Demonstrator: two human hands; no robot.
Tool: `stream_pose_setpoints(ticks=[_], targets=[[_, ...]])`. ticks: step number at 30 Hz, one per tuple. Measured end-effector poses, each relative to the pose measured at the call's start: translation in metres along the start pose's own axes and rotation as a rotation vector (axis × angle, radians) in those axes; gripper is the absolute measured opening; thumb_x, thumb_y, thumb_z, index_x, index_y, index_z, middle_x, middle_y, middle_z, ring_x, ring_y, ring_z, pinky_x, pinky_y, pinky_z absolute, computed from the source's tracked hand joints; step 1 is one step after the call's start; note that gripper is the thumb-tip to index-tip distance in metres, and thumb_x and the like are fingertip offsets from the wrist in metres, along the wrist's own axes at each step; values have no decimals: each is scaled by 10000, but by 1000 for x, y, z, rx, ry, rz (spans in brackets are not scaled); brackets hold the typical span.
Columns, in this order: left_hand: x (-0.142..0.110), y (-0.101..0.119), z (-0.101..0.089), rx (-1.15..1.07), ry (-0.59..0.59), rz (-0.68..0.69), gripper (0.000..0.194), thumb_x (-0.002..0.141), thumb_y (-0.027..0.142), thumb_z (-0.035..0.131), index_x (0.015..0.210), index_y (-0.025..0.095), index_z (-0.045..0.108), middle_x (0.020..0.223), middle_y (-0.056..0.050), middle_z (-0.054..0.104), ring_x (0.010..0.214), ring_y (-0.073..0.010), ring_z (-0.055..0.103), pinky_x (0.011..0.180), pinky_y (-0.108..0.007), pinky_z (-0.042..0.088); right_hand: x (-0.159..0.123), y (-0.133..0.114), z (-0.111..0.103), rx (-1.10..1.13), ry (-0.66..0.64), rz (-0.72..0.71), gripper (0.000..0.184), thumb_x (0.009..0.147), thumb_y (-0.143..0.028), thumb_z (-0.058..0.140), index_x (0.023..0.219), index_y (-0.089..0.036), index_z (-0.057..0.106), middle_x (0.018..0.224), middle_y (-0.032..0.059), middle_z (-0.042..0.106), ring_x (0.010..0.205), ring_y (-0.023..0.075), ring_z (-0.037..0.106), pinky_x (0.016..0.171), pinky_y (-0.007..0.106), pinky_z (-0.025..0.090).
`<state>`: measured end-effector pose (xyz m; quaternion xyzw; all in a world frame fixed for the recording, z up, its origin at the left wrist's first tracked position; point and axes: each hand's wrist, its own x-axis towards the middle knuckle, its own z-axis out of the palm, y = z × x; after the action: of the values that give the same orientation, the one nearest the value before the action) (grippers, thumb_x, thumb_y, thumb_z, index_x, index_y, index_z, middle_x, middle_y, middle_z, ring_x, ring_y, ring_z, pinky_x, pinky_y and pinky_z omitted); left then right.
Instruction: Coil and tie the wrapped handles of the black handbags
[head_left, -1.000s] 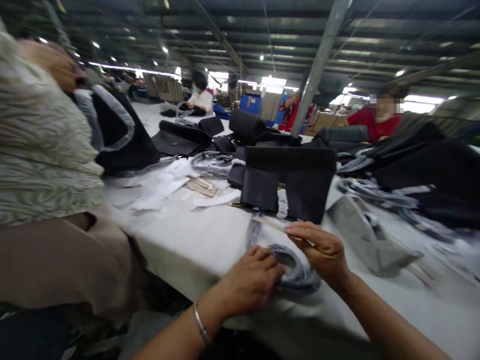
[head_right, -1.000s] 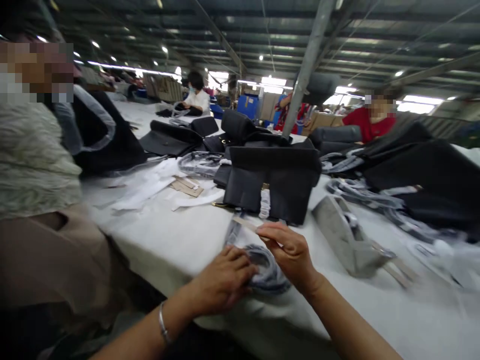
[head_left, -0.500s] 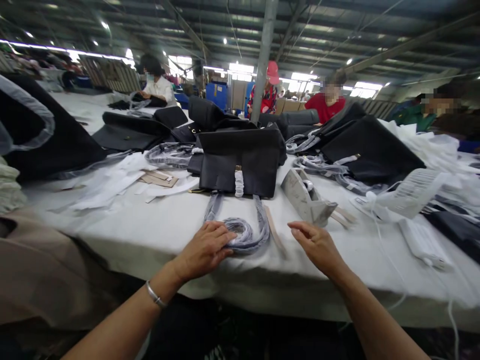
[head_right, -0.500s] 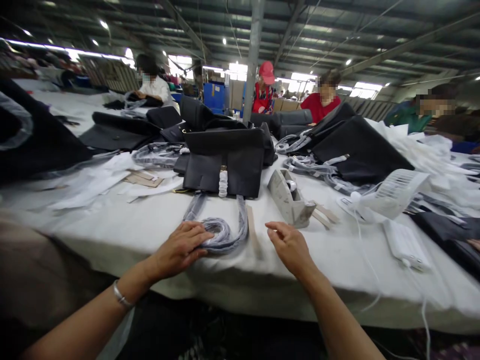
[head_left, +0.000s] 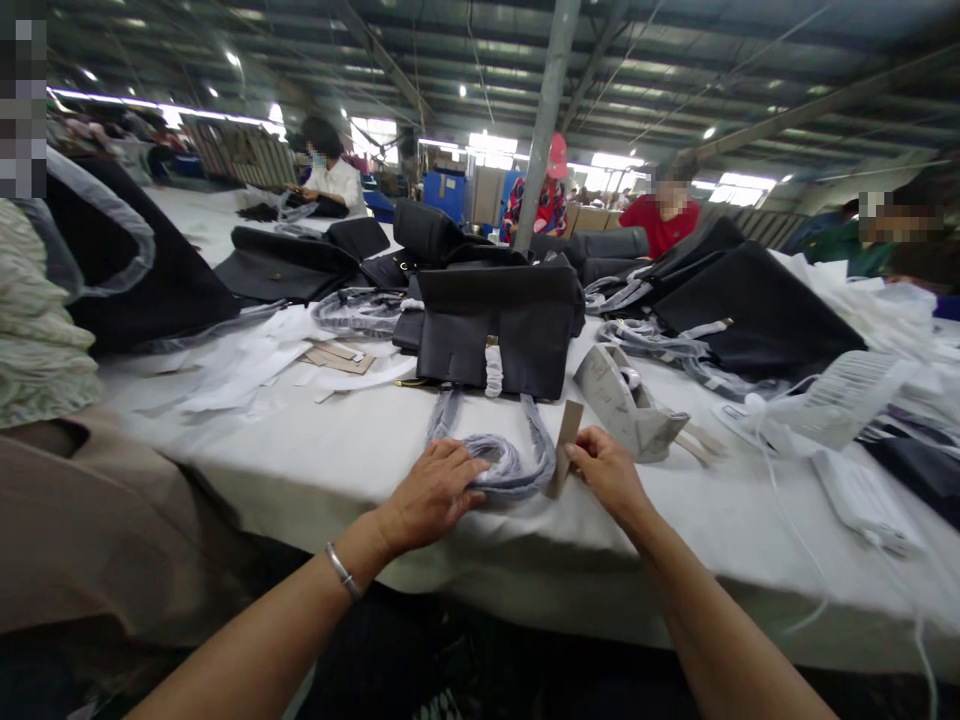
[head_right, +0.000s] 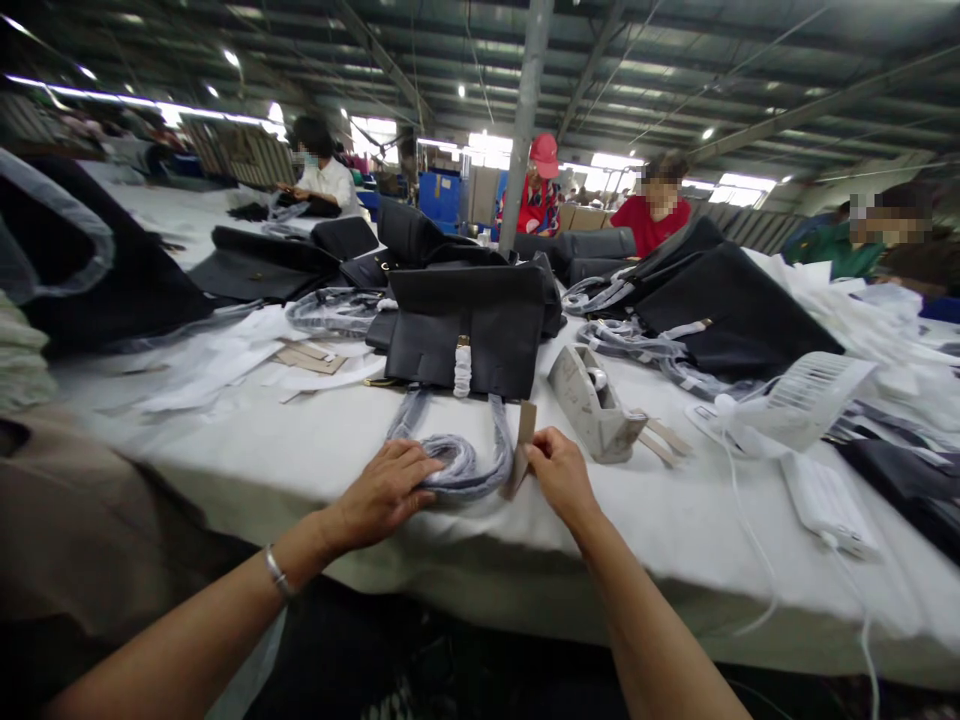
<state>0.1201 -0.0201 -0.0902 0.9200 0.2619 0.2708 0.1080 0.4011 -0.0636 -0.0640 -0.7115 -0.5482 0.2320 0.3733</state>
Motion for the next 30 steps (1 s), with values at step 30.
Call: stream_pose_setpoints(ticks=[30], targets=[[0,-23,-14,-926,69,-371,964,748,447,730,1491,144,196,831,3,578,812,-159,556,868,-332,424,-33,-47,70,203,-341,-258,274,803,-217,485,928,-196,728,890,3,722,869,197,638,826,308,476]])
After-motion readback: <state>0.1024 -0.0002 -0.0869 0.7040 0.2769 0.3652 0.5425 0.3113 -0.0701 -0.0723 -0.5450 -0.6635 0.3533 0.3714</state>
